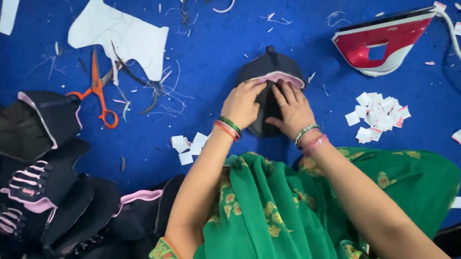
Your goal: The person irons a black garment with pink trim on a blue floor. They repeatedly pick up a red iron, press it onto the garment, and then set it down. The person also handles small white paper pieces and adjusts the garment's position during the process.
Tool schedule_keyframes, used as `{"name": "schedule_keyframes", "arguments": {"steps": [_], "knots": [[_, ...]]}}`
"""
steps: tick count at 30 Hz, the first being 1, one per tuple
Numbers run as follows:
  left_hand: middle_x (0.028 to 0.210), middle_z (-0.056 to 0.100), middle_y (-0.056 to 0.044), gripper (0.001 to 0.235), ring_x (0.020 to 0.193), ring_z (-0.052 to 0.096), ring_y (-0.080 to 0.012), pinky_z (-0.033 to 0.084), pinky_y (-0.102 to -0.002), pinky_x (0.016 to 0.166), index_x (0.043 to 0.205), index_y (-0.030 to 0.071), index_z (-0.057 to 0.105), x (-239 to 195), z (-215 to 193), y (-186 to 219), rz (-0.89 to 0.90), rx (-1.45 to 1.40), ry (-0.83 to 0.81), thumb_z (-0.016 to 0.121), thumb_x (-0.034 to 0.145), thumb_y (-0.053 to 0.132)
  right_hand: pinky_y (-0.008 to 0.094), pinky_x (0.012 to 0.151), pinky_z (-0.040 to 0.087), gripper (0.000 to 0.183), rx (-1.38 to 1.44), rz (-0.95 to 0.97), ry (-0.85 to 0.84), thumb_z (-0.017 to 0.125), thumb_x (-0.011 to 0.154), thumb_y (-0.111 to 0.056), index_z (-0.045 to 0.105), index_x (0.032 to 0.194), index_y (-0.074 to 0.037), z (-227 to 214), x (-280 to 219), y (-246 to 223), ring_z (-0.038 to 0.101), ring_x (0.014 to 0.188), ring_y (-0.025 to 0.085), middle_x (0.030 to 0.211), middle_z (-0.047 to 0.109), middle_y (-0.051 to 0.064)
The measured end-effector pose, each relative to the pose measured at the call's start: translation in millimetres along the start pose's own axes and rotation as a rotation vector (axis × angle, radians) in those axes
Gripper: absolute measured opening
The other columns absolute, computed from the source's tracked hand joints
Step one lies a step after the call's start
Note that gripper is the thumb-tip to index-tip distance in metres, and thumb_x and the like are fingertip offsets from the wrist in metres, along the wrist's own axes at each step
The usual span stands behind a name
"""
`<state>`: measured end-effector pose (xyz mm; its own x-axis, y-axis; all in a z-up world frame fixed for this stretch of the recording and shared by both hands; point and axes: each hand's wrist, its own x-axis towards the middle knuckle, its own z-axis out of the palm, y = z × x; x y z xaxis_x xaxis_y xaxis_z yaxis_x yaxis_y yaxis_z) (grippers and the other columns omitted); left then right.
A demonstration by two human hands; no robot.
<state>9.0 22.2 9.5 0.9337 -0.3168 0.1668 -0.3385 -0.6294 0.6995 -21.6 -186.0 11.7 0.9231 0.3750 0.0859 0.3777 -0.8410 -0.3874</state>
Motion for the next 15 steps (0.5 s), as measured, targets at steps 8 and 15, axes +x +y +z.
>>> {"name": "schedule_keyframes", "arguments": {"steps": [8,15], "knots": [[0.107,0.08,-0.011,0.026,0.099,0.077,-0.0174,0.06,-0.03,0.088,0.117,0.006,0.075,-63,-111,-36,-0.294,-0.535,0.213,0.063,0.094,0.002,0.055,0.117,0.033,0.101,-0.117,-0.034,-0.185,0.081,0.079,-0.048,0.036,0.16,-0.01,15,3,8,0.036,0.145,0.044,0.164,0.035,0.019],[0.089,0.079,-0.009,0.019,0.084,0.077,-0.026,0.059,-0.037,0.076,0.094,0.014,0.077,-108,-100,-24,-0.72,0.007,-0.116,0.08,0.076,0.021,0.056,0.119,0.03,0.1,-0.092,0.001,-0.145,0.081,0.078,-0.044,0.036,0.16,-0.009,18,0,3,0.033,0.15,0.043,0.165,0.033,0.018]]}}
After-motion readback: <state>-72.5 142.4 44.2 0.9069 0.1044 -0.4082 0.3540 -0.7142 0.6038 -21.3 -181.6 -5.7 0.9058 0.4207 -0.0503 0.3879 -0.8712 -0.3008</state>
